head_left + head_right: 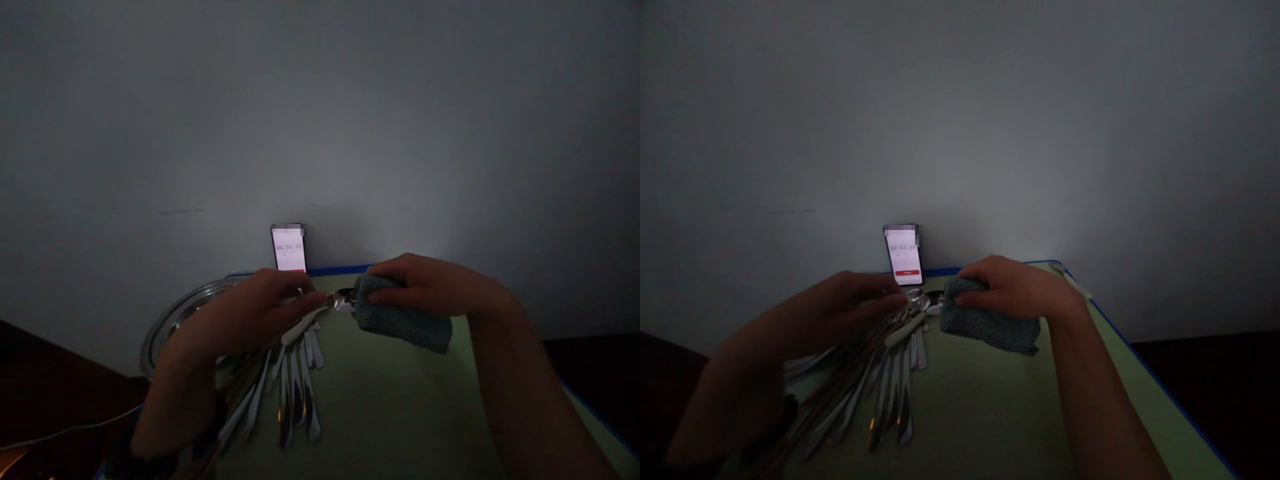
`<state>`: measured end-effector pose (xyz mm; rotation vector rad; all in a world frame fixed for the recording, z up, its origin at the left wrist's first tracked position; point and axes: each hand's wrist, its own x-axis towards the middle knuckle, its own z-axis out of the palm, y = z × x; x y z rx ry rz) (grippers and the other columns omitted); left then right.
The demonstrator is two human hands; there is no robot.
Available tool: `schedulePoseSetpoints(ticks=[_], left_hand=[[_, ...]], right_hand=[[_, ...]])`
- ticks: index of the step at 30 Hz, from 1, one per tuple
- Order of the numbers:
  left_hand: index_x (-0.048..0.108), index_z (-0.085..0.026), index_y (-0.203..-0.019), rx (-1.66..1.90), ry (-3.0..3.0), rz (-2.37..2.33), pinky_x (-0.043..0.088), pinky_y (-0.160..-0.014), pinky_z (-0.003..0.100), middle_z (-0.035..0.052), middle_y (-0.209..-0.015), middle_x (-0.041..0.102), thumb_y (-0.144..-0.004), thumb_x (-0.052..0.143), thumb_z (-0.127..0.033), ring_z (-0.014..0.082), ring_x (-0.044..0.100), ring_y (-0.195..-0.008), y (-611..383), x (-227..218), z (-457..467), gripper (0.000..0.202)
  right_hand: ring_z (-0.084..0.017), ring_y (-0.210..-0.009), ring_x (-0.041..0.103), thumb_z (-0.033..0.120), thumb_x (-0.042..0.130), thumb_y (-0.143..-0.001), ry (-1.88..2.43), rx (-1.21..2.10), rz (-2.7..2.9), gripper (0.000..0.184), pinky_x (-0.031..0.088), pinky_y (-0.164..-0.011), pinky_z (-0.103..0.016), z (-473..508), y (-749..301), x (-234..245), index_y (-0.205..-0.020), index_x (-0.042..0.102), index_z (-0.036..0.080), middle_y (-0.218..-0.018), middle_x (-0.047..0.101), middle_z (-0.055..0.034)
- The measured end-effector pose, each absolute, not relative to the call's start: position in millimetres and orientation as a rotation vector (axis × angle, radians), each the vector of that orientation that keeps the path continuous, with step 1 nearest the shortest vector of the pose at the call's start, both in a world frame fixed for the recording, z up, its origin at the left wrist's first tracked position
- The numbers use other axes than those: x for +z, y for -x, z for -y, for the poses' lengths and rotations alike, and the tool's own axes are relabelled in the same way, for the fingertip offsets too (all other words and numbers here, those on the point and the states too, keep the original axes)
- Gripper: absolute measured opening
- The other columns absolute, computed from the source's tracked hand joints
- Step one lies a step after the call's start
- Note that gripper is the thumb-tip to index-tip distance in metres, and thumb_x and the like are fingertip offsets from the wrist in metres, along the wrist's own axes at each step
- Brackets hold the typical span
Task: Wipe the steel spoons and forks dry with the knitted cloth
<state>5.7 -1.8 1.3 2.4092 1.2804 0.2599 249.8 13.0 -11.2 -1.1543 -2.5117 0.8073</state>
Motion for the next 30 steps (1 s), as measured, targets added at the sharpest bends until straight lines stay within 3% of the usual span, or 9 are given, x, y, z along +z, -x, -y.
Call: schedulePoseSetpoints(ticks=[9,17,23,30], left_hand=[[0.059,-0.017,-0.083,0.260,-2.419,-1.290,0.033,-0.050,0.021,-0.0005,-0.064,0.059,-0.087,0.041,-0.042,0.0109,0.049,-0.053,-17.2,-4.2,-0.9,0.031],[0.054,-0.017,-0.091,0.211,-2.336,-1.241,0.038,-0.052,0.021,0.0008,-0.070,0.063,-0.088,0.038,-0.030,0.0121,0.055,-0.057,-11.2,-9.9,-6.6,0.021],[0.064,-0.017,-0.089,0.305,-2.469,-1.315,0.041,-0.064,0.023,0.0024,-0.081,0.068,-0.085,0.046,-0.032,0.0133,0.060,-0.070,-3.9,-3.0,-9.7,0.024],[0.064,-0.015,-0.091,0.264,-2.418,-1.277,0.039,-0.058,0.021,0.0009,-0.074,0.064,-0.085,0.045,-0.033,0.0117,0.055,-0.064,-8.9,0.3,-5.4,0.026]], right_hand=[[-0.013,-0.068,0.057,0.030,0.049,-0.084,1.147,0.497,2.458,0.019,0.037,-0.060,-0.024,-6.3,-232.3,-8.2,-0.089,0.063,0.018,-0.080,0.065,-0.0015],[-0.015,-0.074,0.057,0.032,0.043,-0.088,1.133,0.738,2.485,0.023,0.042,-0.064,-0.027,-10.6,-240.4,-14.0,-0.095,0.060,0.018,-0.086,0.065,-0.0030],[-0.017,-0.089,0.055,0.030,0.041,-0.089,1.008,0.791,2.364,0.022,0.043,-0.080,-0.032,-20.6,-241.3,-25.0,-0.095,0.057,0.017,-0.096,0.061,-0.0049],[-0.018,-0.089,0.054,0.035,0.035,-0.091,0.947,1.014,2.237,0.027,0.044,-0.083,-0.035,-30.0,-239.5,-39.2,-0.097,0.055,0.018,-0.095,0.059,-0.0049]])
